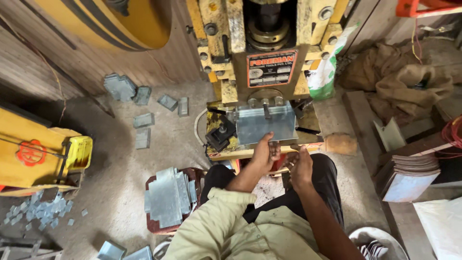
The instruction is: The person sits on the floor in a workshop and repeatedly places rectangular metal sheets into a yellow hydraulic press machine. They align the sheets, operate the press to flatten or shape them, and then remove the processed pieces, stacking them on a nearby red tray.
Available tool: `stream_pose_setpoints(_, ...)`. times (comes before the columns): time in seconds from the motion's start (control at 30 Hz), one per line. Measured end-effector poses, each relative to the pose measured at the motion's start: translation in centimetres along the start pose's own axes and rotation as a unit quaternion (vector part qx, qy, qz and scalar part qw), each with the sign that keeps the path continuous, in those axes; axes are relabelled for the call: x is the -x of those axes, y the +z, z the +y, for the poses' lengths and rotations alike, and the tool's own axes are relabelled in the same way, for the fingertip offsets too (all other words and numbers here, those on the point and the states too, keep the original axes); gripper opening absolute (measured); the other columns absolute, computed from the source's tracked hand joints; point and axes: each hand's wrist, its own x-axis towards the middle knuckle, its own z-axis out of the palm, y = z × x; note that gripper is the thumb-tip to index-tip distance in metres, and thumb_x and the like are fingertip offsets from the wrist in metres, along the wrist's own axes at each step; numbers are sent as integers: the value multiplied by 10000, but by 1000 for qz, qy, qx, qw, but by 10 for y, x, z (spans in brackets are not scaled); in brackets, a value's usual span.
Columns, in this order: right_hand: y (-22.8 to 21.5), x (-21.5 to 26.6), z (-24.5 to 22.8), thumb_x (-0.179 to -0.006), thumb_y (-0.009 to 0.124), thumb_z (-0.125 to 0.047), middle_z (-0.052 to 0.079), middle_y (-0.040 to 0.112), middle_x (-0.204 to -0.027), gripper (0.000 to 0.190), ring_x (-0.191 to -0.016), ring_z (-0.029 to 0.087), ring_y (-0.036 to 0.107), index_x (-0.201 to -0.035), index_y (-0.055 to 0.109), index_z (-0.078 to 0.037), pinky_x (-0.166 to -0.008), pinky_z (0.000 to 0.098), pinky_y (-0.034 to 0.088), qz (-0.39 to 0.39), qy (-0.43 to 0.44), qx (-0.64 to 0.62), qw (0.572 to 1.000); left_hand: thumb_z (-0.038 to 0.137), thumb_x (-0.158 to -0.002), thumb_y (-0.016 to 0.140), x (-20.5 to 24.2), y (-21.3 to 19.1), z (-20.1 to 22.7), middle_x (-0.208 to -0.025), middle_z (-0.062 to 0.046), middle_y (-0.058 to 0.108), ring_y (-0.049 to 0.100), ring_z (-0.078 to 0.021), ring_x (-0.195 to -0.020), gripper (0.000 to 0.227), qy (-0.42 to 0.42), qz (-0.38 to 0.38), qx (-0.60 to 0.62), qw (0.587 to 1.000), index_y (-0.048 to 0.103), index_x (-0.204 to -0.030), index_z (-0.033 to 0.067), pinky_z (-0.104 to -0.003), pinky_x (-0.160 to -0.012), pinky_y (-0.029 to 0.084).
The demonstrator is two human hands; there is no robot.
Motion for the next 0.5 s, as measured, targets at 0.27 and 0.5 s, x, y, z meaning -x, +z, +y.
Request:
stream_pose_setpoints(0.27,-18,-13,-50,-1090,367,-596,135,645,-1110,634,-995,281,595,-1308,547,-28,-884,453,484,-141,118,-98,978,310,-1047,538,108,21,55,-709,-57,638,610,-147,-591,314,-56,80,-123,988,558,-974,5,-285,-536,508)
stream_pose_setpoints(0.5,34,12,-109,-844,539,-555,191,591,-1376,839,-1260,339,565,-1561,347,-163,-1066,472,421,-288,146,-71,944,275,-934,586,149,-45,47,-661,-87,606,553,-186,-440,266,35,-26,-241,970,617,-934,11,-313,-384,420)
